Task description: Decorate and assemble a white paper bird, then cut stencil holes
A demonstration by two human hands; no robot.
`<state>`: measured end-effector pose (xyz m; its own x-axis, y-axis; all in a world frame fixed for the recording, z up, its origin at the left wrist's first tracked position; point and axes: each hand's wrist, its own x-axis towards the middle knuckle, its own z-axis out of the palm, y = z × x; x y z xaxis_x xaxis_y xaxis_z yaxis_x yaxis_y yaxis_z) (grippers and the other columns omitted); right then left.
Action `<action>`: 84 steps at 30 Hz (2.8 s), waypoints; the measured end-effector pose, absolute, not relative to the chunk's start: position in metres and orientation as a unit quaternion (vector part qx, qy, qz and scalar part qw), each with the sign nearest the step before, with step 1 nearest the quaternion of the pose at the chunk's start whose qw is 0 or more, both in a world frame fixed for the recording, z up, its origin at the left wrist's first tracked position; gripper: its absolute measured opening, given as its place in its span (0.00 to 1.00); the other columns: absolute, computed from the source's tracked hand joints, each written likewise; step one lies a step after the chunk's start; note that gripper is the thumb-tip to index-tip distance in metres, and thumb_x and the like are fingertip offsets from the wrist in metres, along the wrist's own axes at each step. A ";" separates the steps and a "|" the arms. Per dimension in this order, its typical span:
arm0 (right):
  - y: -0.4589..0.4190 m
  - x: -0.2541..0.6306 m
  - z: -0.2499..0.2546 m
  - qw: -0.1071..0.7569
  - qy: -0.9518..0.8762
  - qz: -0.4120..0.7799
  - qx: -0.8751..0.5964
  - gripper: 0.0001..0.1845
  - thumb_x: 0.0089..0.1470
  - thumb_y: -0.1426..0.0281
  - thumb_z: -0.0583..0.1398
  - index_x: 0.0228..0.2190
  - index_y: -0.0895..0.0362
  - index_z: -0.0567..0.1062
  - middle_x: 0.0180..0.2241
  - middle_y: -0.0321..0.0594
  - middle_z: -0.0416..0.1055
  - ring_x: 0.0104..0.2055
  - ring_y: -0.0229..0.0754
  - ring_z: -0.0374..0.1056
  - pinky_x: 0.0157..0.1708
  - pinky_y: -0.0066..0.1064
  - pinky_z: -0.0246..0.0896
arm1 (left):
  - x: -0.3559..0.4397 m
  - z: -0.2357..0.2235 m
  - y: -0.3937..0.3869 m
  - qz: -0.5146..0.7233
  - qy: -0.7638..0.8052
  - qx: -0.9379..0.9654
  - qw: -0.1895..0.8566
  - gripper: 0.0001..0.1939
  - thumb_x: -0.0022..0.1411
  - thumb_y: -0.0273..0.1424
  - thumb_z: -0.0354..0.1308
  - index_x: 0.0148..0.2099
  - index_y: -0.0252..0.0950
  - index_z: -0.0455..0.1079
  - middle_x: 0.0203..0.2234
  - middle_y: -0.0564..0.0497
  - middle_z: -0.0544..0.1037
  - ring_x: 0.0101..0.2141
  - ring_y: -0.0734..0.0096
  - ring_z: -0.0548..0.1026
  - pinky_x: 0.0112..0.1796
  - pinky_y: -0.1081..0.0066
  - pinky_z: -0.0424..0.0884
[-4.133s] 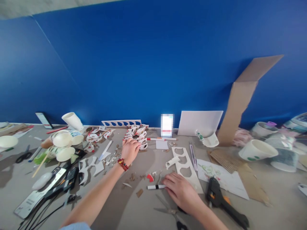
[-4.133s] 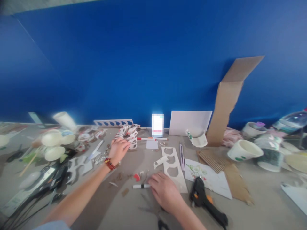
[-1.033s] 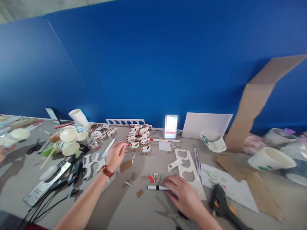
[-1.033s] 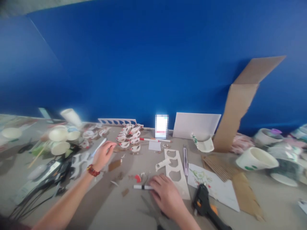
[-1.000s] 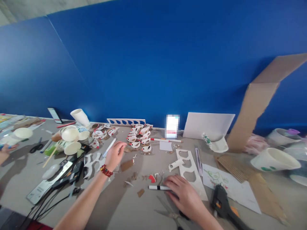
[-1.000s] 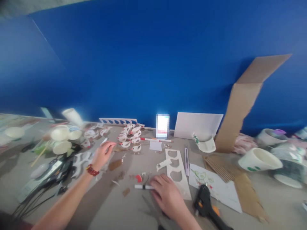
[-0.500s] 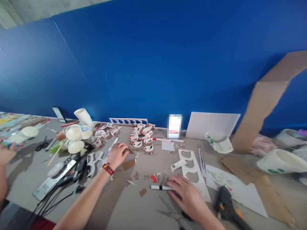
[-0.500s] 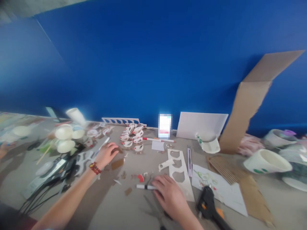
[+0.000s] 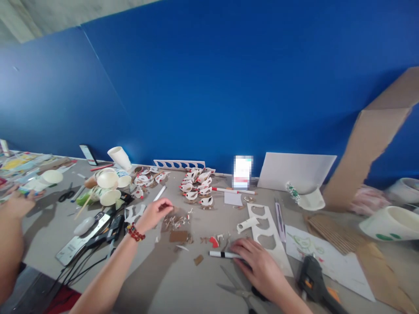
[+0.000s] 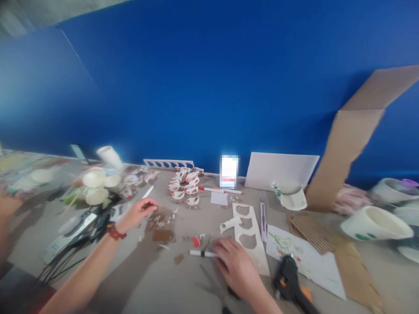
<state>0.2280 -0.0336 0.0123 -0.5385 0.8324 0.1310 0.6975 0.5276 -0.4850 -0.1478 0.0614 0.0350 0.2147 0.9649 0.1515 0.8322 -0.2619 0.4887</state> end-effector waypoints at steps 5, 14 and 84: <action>-0.034 0.229 0.012 0.177 -0.857 0.187 -0.447 0.12 0.59 0.72 0.54 0.43 0.52 0.74 0.44 0.43 0.72 0.46 0.46 0.67 0.47 0.38 0.63 | -0.165 0.025 0.084 0.231 0.629 0.740 0.053 0.08 0.62 0.31 0.50 0.35 0.37 0.69 0.31 0.49 0.76 0.34 0.65 0.73 0.37 0.68 0.68; -0.031 0.230 0.009 0.169 -0.861 0.193 -0.439 0.11 0.60 0.71 0.54 0.42 0.54 0.73 0.44 0.44 0.71 0.46 0.47 0.67 0.47 0.40 0.64 | -0.149 0.021 0.023 0.134 0.564 0.814 0.042 0.08 0.62 0.26 0.50 0.37 0.39 0.70 0.33 0.50 0.75 0.35 0.65 0.73 0.38 0.68 0.67; -0.034 0.244 0.008 0.409 -0.763 0.245 -0.437 0.08 0.59 0.70 0.56 0.38 0.56 0.75 0.36 0.45 0.74 0.39 0.44 0.71 0.40 0.34 0.68 | -0.064 0.039 0.043 0.018 0.225 0.955 0.192 0.15 0.55 0.20 0.55 0.39 0.45 0.75 0.35 0.52 0.75 0.39 0.66 0.71 0.43 0.67 0.62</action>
